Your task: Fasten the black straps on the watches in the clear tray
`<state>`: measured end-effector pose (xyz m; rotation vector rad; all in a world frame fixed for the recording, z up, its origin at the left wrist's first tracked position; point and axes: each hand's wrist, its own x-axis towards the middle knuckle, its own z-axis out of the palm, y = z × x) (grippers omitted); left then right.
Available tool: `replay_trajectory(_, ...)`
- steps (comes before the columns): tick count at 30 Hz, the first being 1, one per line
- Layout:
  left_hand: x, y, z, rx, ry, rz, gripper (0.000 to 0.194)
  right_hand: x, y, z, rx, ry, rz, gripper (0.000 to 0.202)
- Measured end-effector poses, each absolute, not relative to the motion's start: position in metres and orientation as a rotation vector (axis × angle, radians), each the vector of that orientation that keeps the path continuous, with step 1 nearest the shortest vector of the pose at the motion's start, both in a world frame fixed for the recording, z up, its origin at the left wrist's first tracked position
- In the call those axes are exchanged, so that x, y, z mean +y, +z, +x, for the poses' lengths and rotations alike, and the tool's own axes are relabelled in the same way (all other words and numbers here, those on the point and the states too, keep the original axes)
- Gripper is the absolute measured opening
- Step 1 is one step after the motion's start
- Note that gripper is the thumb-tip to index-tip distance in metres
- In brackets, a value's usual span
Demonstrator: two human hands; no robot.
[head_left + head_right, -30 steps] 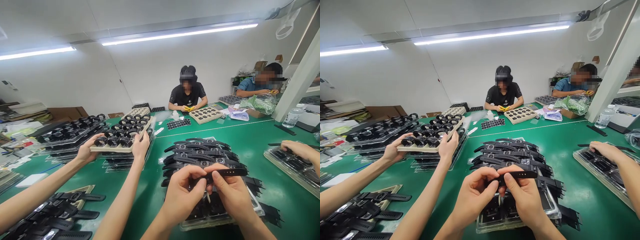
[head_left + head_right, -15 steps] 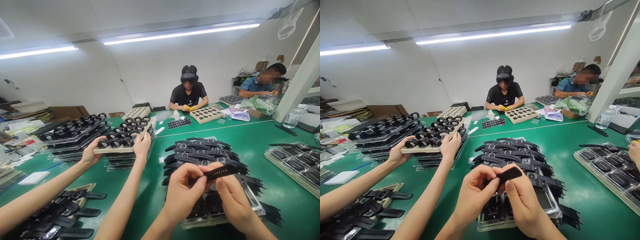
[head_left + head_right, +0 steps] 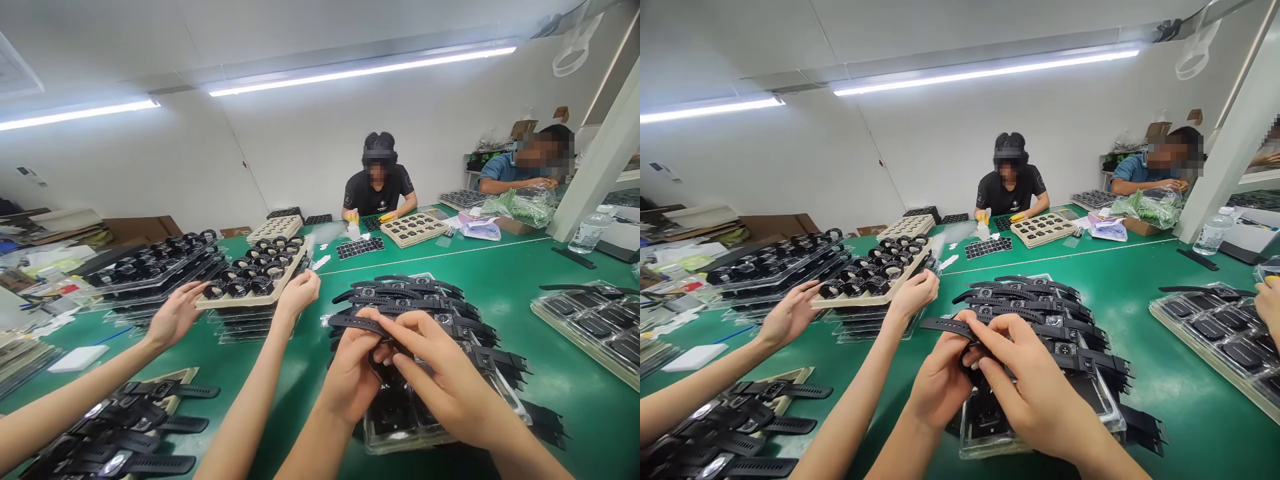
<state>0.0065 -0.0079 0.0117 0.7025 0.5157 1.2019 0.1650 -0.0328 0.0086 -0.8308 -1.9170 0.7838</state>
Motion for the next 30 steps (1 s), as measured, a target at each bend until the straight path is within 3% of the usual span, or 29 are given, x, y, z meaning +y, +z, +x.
replay_trajectory(30, -0.005, 0.005, 0.002, 0.414, 1.149, 0.732, 0.042, -0.039, 0.004, 0.151, -1.635, 0.704, -0.803, 0.054)
